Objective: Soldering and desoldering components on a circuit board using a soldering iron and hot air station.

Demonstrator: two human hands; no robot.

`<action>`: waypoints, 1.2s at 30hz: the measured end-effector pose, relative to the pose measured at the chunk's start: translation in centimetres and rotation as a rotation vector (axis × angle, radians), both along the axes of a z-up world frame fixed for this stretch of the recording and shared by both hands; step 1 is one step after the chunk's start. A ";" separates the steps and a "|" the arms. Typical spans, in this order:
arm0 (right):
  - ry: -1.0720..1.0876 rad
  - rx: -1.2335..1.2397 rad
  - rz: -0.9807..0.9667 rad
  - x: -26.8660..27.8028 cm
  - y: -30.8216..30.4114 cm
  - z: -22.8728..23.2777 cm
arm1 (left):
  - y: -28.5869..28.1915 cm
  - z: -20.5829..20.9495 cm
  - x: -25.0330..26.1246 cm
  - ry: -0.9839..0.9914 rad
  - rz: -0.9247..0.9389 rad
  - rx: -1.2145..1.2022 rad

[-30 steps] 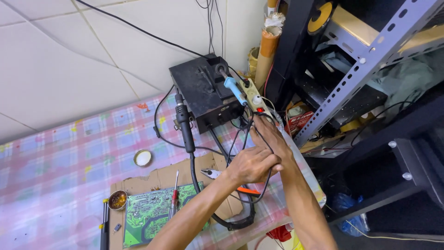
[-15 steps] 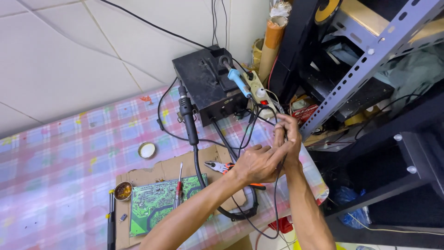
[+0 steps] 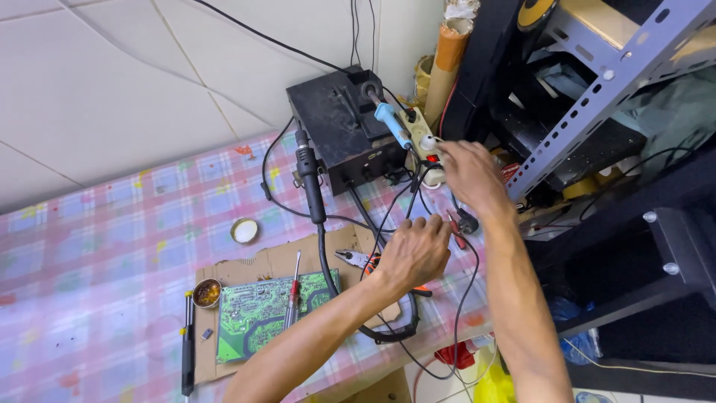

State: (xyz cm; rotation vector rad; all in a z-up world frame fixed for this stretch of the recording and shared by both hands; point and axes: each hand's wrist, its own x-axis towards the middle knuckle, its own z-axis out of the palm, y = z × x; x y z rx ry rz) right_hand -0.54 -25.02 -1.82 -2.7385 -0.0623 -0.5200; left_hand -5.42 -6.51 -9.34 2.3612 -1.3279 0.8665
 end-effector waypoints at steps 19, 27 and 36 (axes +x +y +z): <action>0.813 0.044 -0.554 16.8 5.9 -9.3 | -0.2 0.8 8.8 0.318 0.774 0.869; 0.505 -0.153 -0.077 13.5 2.8 -11.0 | -1.0 -0.2 9.1 0.284 0.834 0.760; 1.134 -0.314 -0.387 17.7 6.3 -9.6 | -0.5 -1.5 10.1 0.272 0.853 0.715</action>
